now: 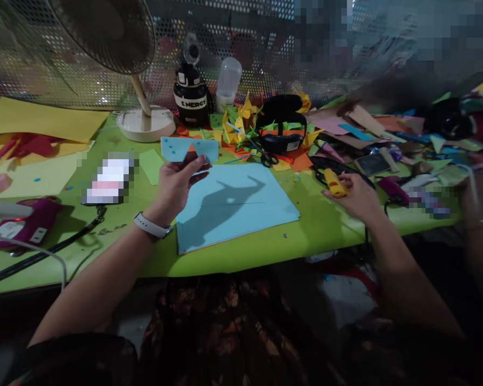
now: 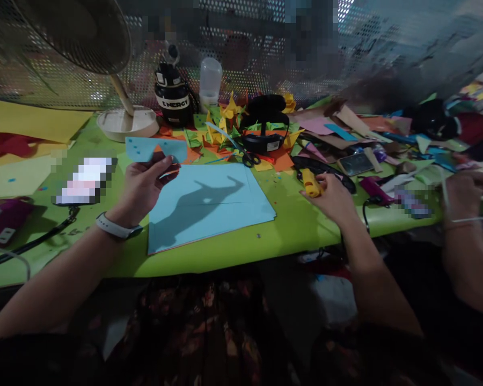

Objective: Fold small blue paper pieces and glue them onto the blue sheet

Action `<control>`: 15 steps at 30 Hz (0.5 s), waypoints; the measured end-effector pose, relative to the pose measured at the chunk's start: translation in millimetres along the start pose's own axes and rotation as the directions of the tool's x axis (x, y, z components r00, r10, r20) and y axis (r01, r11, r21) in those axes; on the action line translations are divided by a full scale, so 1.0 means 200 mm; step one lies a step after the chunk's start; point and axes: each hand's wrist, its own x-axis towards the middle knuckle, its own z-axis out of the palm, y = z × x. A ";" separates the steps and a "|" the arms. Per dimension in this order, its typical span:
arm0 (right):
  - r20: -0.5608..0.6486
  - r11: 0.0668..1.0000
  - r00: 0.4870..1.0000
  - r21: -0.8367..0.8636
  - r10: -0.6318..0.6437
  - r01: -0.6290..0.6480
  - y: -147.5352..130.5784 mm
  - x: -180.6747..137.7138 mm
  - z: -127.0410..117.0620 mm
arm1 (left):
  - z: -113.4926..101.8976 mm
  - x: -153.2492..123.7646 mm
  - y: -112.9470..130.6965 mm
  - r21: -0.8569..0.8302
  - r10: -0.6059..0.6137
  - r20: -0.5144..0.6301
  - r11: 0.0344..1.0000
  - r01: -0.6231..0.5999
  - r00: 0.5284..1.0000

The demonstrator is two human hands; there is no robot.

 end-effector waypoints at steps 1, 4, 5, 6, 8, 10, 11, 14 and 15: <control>0.008 1.000 1.000 -0.005 -0.004 0.004 0.04 0.01 0.02 | -0.01 0.01 0.01 -0.006 0.002 -0.012 1.000 -0.002 1.000; 0.060 0.999 0.997 0.017 -0.048 0.047 0.13 0.04 0.05 | -0.02 0.03 0.03 -0.022 0.010 -0.040 1.000 -0.011 0.999; 0.085 0.997 0.994 0.020 -0.074 0.072 0.15 0.05 0.04 | -0.03 0.03 0.04 -0.026 0.017 -0.046 0.999 -0.019 0.999; 0.114 0.995 0.988 0.005 -0.102 0.102 0.16 0.06 0.03 | -0.03 0.03 0.05 -0.027 0.026 -0.050 0.999 -0.027 0.998; 0.201 0.983 0.968 -0.078 -0.149 0.167 0.16 0.08 -0.01 | -0.04 0.04 0.07 -0.027 0.040 -0.064 0.999 -0.042 0.997; 0.281 0.957 0.946 -0.193 -0.159 0.218 0.13 0.07 -0.06 | -0.05 0.05 0.08 -0.033 0.050 -0.080 0.998 -0.052 0.996; 0.301 0.941 0.939 -0.234 -0.169 0.244 0.10 0.06 -0.08 | -0.05 0.05 0.09 -0.037 0.055 -0.085 0.998 -0.058 0.995; 0.257 0.902 0.923 -0.253 -0.286 0.350 -0.02 0.02 -0.13 | -0.07 0.06 0.10 -0.061 0.079 -0.091 0.995 -0.084 0.993; 0.227 0.898 0.924 -0.251 -0.308 0.361 -0.06 0.01 -0.13 | -0.07 0.07 0.11 -0.064 0.081 -0.091 0.994 -0.087 0.992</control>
